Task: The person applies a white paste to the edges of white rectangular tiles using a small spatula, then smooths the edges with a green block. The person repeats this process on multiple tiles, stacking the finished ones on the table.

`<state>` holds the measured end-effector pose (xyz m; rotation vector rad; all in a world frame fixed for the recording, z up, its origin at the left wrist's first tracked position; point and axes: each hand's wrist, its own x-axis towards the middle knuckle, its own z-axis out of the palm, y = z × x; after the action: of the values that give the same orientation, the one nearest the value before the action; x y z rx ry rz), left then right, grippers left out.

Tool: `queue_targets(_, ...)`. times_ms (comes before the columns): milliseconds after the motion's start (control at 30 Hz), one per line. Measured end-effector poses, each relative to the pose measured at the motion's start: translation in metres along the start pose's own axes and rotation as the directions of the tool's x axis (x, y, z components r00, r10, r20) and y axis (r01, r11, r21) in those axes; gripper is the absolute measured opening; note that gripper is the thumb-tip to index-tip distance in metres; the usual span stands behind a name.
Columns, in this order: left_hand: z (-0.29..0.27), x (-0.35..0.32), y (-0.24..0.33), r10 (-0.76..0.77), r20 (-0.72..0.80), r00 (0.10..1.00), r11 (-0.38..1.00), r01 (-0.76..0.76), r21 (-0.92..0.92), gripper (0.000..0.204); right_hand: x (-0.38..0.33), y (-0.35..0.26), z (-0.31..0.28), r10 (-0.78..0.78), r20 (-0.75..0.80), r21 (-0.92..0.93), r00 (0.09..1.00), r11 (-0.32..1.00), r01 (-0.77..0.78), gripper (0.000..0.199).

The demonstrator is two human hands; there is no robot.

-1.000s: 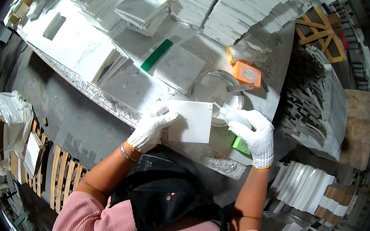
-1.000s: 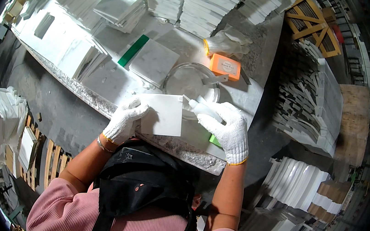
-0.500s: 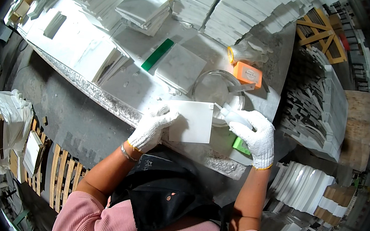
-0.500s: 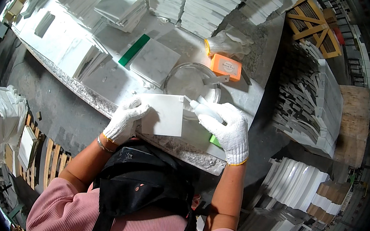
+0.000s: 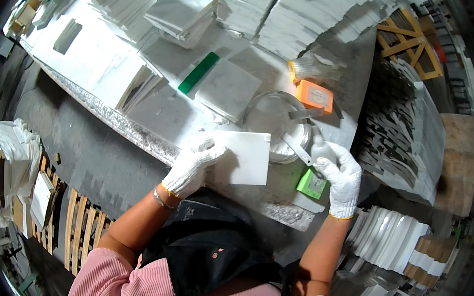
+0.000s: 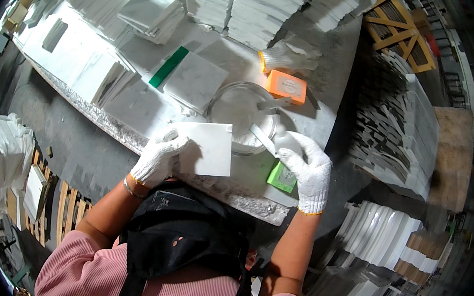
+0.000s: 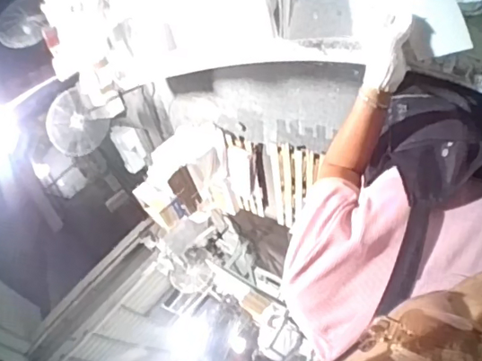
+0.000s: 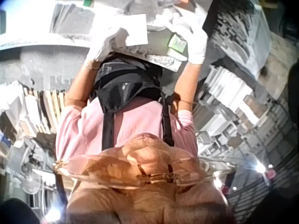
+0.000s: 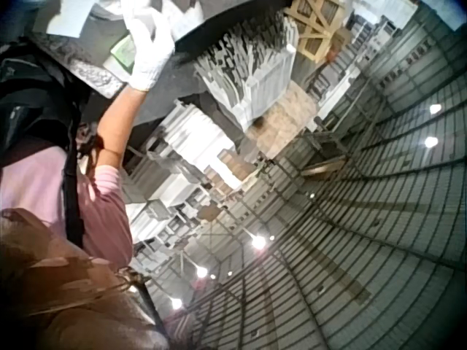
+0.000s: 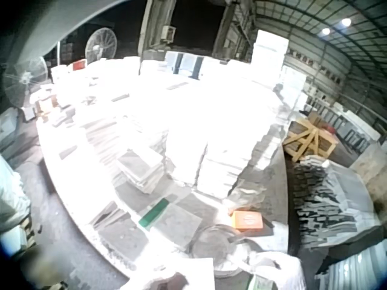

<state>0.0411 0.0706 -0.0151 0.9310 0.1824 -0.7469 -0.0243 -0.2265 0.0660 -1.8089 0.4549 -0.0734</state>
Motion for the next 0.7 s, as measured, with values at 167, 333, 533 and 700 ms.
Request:
queue_targets(167, 0.002, 0.002, -0.002, 0.022, -0.028, 0.999, 0.999, -0.021, 0.032, 0.034, 0.018, 0.036, -0.025, -0.056, -0.2, 0.179, 0.978, 0.979, 0.093, 0.038)
queue_targets(333, 0.0, 0.003, -0.001, 0.024, -0.011, 1.0, 0.998, -0.024, 0.063, 0.027, 0.047, 0.055, -0.026, -0.121, -0.239, -0.08, 0.964, 0.991, 0.104, 0.033)
queue_targets(533, 0.001, 0.002, 0.0, -0.012, -0.026, 1.0, 1.0, 0.013, 0.027, 0.028, 0.059, 0.059, -0.018, -0.12, -0.144, -0.366, 0.982, 0.929, 0.06, 0.03)
queue_targets(700, -0.004, 0.0, -0.001, -0.032, 0.012, 0.999, 0.999, 0.032, -0.006, 0.031, 0.029, 0.037, -0.018, -0.172, -0.313, -0.379, 0.934, 0.924, 0.043, 0.042)
